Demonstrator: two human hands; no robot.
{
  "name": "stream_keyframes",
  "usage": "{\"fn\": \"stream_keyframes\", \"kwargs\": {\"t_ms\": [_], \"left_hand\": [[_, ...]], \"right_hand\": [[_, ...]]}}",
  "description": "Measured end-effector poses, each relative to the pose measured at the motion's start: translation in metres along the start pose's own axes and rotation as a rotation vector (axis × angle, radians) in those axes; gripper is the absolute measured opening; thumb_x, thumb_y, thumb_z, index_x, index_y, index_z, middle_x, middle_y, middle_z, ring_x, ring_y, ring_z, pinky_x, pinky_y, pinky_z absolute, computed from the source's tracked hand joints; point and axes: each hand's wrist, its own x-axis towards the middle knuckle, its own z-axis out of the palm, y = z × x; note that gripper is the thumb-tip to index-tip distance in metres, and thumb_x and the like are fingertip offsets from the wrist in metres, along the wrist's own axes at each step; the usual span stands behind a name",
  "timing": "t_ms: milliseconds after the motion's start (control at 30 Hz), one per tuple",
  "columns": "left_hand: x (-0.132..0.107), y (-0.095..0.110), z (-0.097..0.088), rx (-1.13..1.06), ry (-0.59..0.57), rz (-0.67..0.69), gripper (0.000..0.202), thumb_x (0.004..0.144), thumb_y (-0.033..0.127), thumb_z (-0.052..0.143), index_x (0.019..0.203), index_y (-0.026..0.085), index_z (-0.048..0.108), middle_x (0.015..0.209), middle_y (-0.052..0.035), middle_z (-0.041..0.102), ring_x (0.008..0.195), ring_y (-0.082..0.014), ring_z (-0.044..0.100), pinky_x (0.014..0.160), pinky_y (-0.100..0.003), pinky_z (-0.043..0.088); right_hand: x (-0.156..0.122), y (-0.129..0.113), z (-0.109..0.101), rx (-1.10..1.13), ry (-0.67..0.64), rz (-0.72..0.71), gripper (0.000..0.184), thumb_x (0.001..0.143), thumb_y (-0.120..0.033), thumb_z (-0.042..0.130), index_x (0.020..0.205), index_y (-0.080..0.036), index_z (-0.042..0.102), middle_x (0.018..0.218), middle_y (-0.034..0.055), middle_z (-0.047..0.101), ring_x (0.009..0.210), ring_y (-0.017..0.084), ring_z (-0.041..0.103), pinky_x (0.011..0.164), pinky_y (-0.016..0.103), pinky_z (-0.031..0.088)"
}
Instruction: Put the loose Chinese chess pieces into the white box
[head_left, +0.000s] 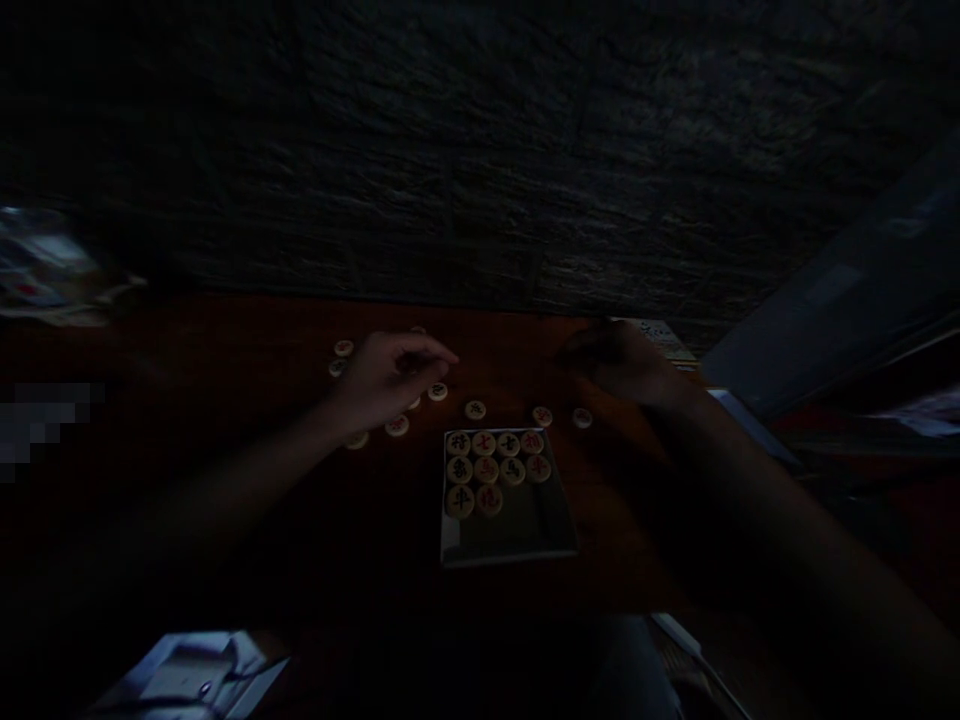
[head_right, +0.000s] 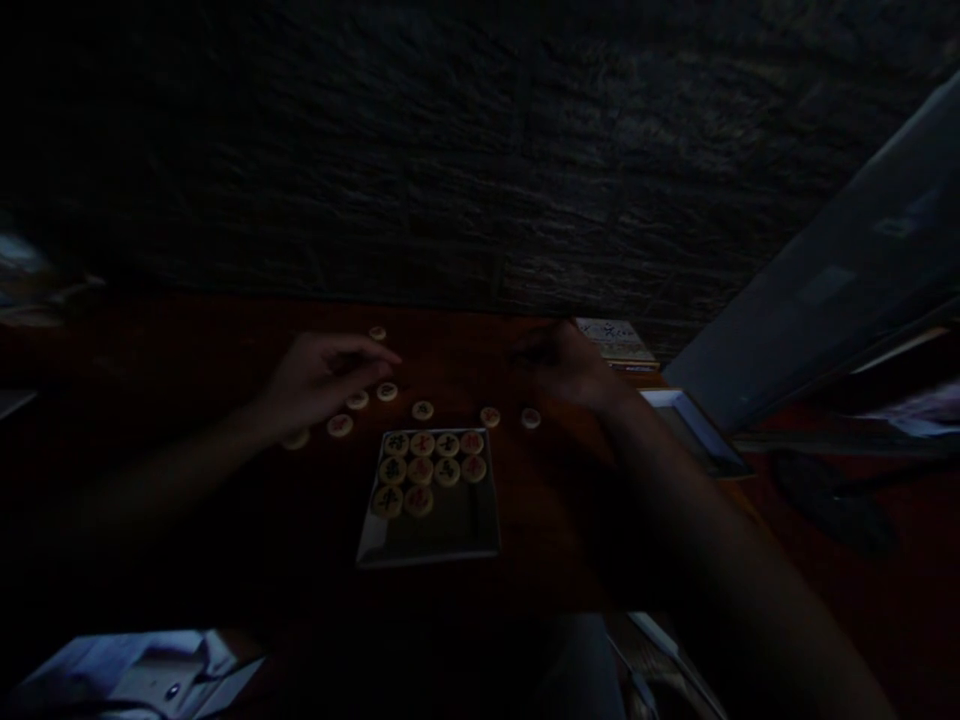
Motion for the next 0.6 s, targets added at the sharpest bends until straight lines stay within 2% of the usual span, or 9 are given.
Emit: {"fn": "stream_keyframes", "kwargs": {"t_ms": [100, 233, 300, 467, 600], "left_hand": [[0.006, -0.007, -0.005, -0.022, 0.066, -0.011, 0.009, 0.085, 0.031, 0.077, 0.084, 0.028, 0.086, 0.089, -0.0058, 0.082, 0.084, -0.0217, 0.074, 0.073, -0.030, 0.054], [0.011, -0.011, -0.010, -0.034, 0.086, -0.019, 0.010, 0.085, 0.029, 0.076, 0.086, 0.025, 0.085, 0.087, -0.0054, 0.082, 0.082, -0.0198, 0.073, 0.073, -0.029, 0.052], [0.013, -0.009, -0.011, -0.032, 0.095, -0.031, 0.011, 0.084, 0.028, 0.076, 0.088, 0.024, 0.085, 0.086, -0.0055, 0.082, 0.081, -0.0193, 0.072, 0.073, -0.028, 0.051], [0.017, -0.008, -0.017, -0.039, 0.133, -0.044, 0.012, 0.082, 0.026, 0.074, 0.084, 0.023, 0.085, 0.084, -0.0057, 0.081, 0.080, -0.0180, 0.071, 0.075, -0.028, 0.051], [0.021, -0.012, -0.024, -0.044, 0.159, -0.041, 0.010, 0.081, 0.026, 0.076, 0.085, 0.022, 0.084, 0.083, -0.0053, 0.080, 0.079, -0.0175, 0.071, 0.074, -0.027, 0.052]], "right_hand": [[0.001, 0.000, -0.006, 0.008, -0.114, -0.037, 0.015, 0.079, -0.023, 0.069, 0.082, -0.024, 0.084, 0.086, -0.0004, 0.083, 0.082, 0.023, 0.077, 0.072, 0.030, 0.058], [-0.001, -0.003, -0.005, 0.070, -0.175, -0.064, 0.016, 0.077, -0.026, 0.069, 0.084, -0.024, 0.083, 0.085, -0.0009, 0.082, 0.080, 0.022, 0.077, 0.071, 0.030, 0.058], [-0.002, -0.006, 0.000, 0.108, -0.197, -0.046, 0.019, 0.076, -0.029, 0.070, 0.088, -0.022, 0.083, 0.084, 0.0003, 0.082, 0.076, 0.022, 0.076, 0.067, 0.029, 0.058], [-0.008, -0.016, 0.010, 0.156, -0.311, 0.066, 0.023, 0.083, -0.031, 0.068, 0.097, -0.018, 0.081, 0.070, 0.0032, 0.077, 0.049, 0.017, 0.066, 0.049, 0.027, 0.051], [-0.009, -0.016, 0.012, 0.190, -0.342, 0.076, 0.021, 0.086, -0.031, 0.070, 0.099, -0.018, 0.080, 0.077, 0.0050, 0.080, 0.050, 0.016, 0.068, 0.047, 0.025, 0.053]]}}
